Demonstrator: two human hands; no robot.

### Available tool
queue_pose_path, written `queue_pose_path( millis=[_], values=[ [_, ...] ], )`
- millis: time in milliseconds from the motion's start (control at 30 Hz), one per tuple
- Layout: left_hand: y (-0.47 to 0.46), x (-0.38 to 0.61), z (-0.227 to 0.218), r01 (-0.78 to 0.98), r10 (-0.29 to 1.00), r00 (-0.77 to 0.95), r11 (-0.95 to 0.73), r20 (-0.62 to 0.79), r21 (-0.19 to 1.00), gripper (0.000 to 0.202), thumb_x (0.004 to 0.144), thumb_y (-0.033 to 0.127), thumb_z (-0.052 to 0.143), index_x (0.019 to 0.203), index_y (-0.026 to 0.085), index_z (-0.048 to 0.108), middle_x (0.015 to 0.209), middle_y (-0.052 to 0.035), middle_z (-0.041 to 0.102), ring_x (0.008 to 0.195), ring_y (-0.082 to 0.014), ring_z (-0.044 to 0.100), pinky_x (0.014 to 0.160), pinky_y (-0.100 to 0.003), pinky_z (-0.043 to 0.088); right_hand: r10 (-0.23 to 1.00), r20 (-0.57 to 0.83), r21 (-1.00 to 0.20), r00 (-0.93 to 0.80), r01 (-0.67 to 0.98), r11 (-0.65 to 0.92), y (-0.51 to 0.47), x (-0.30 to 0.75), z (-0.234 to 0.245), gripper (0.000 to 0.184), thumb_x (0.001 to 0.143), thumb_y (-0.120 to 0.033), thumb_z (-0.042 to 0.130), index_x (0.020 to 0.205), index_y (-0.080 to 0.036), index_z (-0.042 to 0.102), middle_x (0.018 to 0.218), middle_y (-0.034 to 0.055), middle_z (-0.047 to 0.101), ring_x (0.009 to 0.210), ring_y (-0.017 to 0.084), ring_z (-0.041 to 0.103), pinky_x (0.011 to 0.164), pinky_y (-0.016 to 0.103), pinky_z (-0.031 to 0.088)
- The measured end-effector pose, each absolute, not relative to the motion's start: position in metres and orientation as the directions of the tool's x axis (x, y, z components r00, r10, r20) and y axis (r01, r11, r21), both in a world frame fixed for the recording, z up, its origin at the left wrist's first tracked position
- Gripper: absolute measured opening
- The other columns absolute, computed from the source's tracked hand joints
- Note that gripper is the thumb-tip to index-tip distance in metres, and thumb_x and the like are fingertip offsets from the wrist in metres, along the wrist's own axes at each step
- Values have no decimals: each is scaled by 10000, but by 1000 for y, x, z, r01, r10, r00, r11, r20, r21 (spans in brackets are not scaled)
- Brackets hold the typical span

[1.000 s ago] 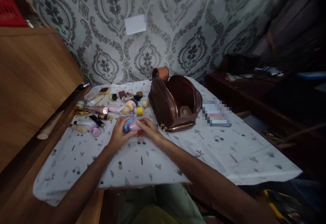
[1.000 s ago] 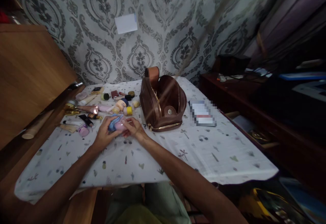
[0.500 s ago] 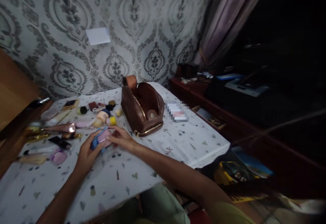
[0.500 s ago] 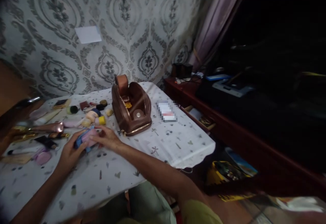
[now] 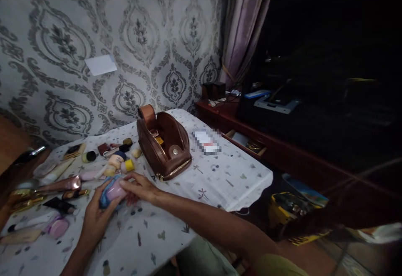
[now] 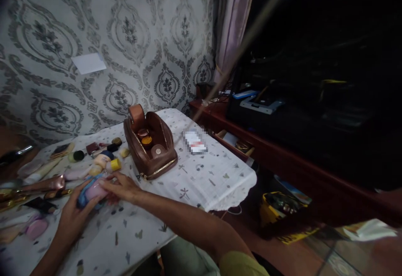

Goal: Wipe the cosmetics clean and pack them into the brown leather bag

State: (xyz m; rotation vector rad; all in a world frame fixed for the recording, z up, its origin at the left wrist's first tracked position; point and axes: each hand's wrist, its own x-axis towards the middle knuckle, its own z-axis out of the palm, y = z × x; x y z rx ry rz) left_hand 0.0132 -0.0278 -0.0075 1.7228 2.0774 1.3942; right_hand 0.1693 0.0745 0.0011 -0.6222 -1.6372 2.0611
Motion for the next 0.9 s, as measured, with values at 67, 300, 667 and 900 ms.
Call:
queue_pose_path(
  millis=[67,300,667,900],
  values=[
    [-28,12,-5,674,815,-409,-34,411,738,552,770,570,659,1187,210,615,1196,-71,689,1105,-274,629,961,-367,499,606,-28,-982,-795,-92,-166,74,170,2,769,654,-712,741,1189,-191,552,756,-12,600,559,115,583,445,212,472],
    [-25,13,-1,708,799,-373,-83,472,701,439,788,545,645,1056,200,692,1075,-67,715,1018,-263,650,939,-375,496,656,-45,-991,-753,-48,-123,76,170,1,755,668,-660,767,1235,-199,578,635,-53,551,473,89,530,468,208,445],
    [-24,19,-1,797,811,-237,-152,534,585,514,802,498,690,1211,199,603,1147,-94,659,1086,-275,619,954,-414,491,618,-91,-986,-781,-17,-166,80,165,-8,621,816,-805,465,978,-206,494,555,-43,595,406,127,567,376,220,430],
    [-27,16,3,664,825,-323,-152,464,732,426,861,445,622,1187,172,652,1186,-103,701,1104,-254,643,982,-388,494,647,37,-983,-761,-144,-114,81,164,-6,595,717,-661,712,1059,-190,591,811,4,603,567,110,593,423,208,452]
  ],
)
